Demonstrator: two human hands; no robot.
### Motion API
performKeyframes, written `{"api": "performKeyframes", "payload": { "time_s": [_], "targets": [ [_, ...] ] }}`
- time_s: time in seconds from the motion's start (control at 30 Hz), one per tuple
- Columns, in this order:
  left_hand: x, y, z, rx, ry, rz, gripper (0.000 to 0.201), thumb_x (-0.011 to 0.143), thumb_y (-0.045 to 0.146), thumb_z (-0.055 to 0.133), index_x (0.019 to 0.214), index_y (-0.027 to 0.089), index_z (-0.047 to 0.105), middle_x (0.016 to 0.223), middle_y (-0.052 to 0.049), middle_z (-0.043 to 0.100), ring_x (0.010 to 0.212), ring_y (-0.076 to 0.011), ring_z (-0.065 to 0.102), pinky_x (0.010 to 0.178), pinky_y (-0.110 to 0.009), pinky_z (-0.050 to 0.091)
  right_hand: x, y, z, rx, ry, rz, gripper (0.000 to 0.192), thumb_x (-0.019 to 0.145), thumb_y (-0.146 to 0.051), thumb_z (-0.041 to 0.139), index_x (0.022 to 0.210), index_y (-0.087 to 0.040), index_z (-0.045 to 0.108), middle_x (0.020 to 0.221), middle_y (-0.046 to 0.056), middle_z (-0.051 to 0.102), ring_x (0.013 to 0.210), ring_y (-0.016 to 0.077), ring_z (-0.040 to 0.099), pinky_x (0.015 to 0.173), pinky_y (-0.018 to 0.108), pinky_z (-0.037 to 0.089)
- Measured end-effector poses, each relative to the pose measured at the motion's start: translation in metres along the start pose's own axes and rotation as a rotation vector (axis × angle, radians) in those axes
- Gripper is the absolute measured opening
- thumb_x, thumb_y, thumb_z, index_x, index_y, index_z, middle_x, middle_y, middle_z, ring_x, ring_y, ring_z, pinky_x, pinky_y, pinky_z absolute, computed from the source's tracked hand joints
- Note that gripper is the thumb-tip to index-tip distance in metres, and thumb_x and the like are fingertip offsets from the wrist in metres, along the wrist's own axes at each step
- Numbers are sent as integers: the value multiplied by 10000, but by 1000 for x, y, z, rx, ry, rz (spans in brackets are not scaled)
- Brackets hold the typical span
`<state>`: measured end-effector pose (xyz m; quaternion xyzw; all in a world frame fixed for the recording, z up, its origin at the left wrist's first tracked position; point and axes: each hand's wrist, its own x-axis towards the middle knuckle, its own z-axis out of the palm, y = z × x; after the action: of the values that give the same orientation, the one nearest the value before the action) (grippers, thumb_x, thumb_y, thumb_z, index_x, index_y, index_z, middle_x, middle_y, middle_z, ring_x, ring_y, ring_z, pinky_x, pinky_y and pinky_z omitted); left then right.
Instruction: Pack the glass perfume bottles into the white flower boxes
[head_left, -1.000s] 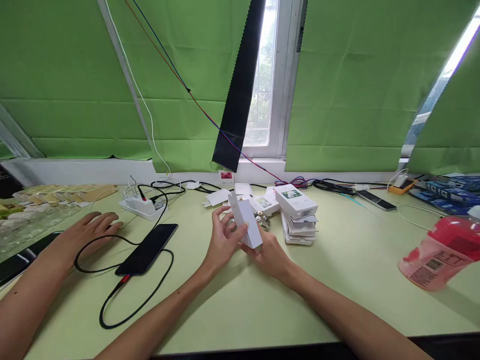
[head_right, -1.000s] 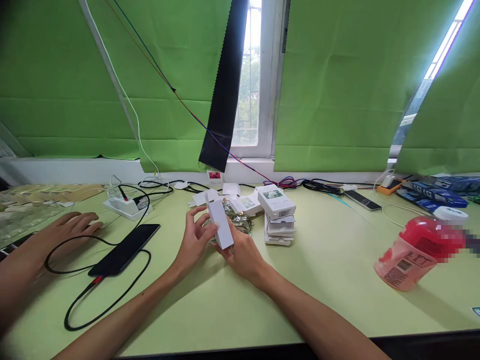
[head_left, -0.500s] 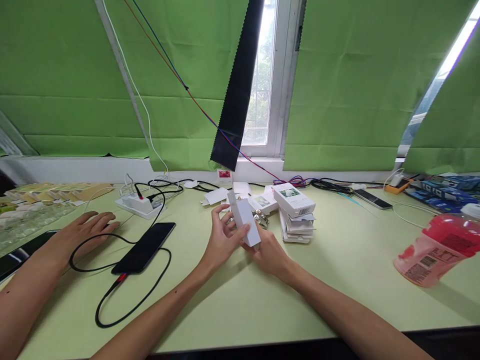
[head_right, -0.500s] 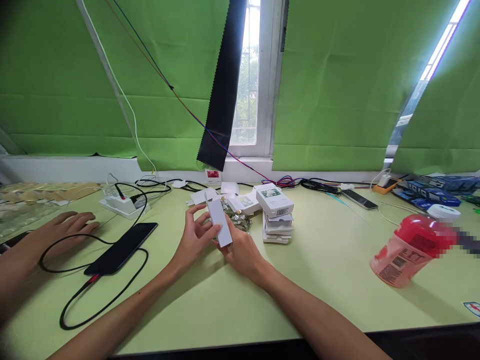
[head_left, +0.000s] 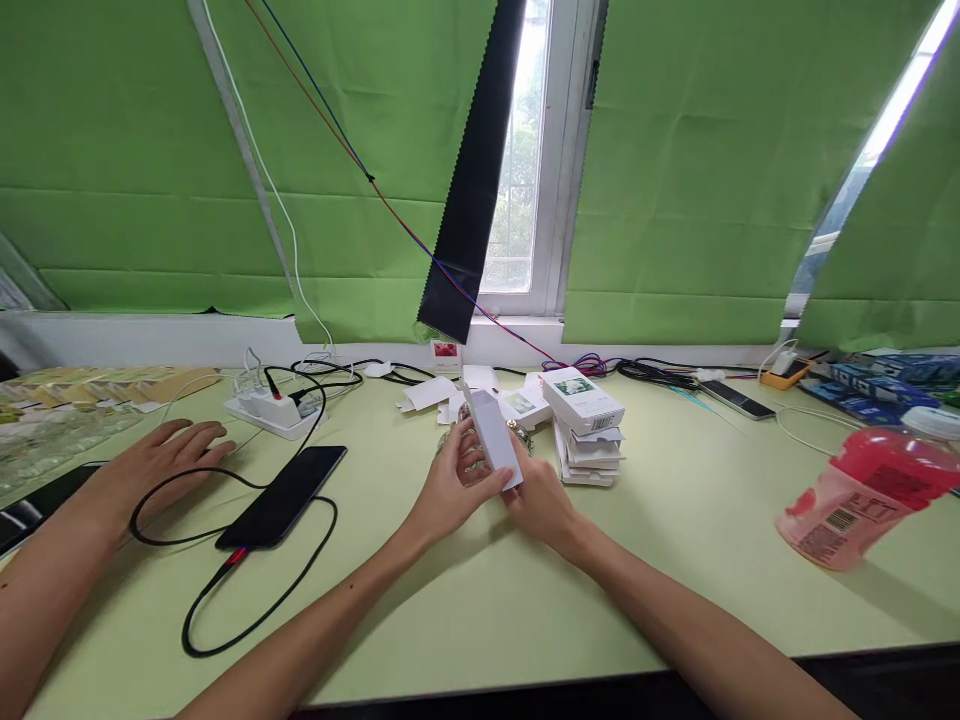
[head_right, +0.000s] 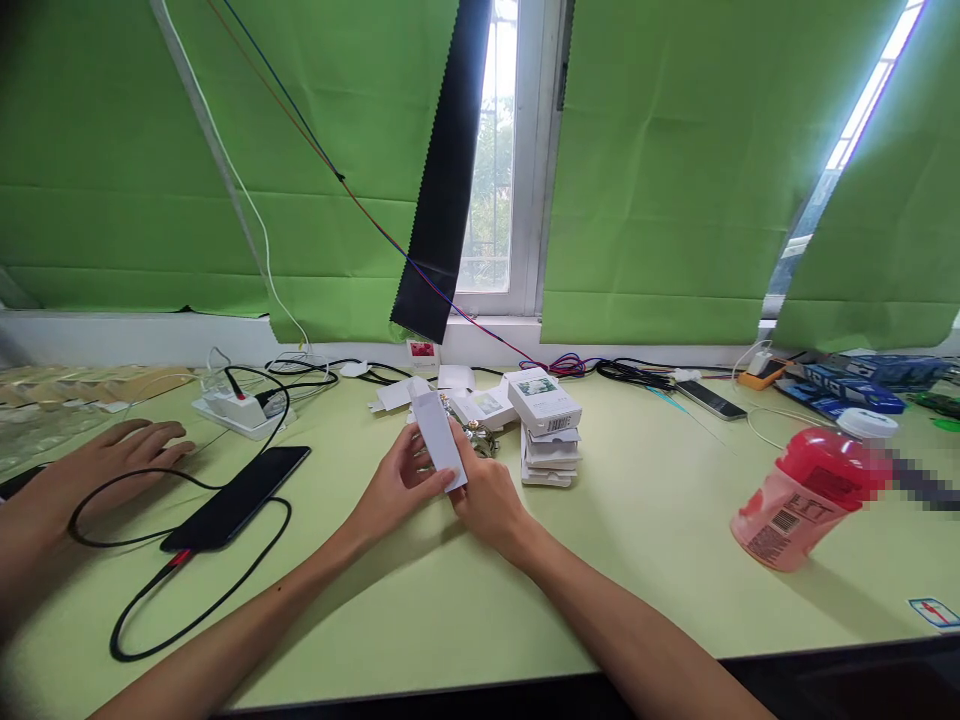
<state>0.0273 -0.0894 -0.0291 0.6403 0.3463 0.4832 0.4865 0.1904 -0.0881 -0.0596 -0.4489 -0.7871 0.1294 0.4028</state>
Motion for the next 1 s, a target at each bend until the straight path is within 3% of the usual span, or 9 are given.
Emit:
{"api": "performKeyframes", "payload": {
  "time_s": [0.23, 0.53, 0.83, 1.0],
  "targets": [
    [-1, 3, 1, 37, -27, -8, 780, 763, 384, 860, 1420, 235, 467, 1369, -146, 646, 1187, -303, 700, 941, -441, 644, 0, 3, 0, 0, 4, 11, 963, 745, -51, 619, 1639, -220, 307, 873, 37, 814, 730, 268, 751, 675, 310, 585],
    [-1, 7, 2, 119, -24, 36, 743, 644, 339, 931, 1287, 221, 578, 1186, -119, 742, 1115, -328, 739, 973, -507, 645, -2, 2, -4, 70, -23, 15, 1024, 718, -51, 615, 1657, -249, 260, 903, 38, 810, 723, 269, 747, 655, 314, 586],
    [-2, 6, 2, 183, 8, 75, 724, 656, 339, 917, 1289, 208, 591, 1152, -114, 756, 1076, -320, 754, 951, -489, 654, -1, 2, -2, 115, -28, 16, 983, 731, -63, 611, 1643, -240, 288, 940, 63, 807, 770, 274, 748, 679, 318, 593],
    [-2, 6, 3, 176, 32, 95, 737, 643, 335, 931, 1287, 206, 597, 1163, -121, 759, 1081, -331, 751, 960, -517, 645, -1, 5, 1, 113, 16, 5, 928, 753, -87, 618, 1622, -219, 322, 885, 49, 790, 699, 237, 712, 648, 301, 575]
  ]
}}
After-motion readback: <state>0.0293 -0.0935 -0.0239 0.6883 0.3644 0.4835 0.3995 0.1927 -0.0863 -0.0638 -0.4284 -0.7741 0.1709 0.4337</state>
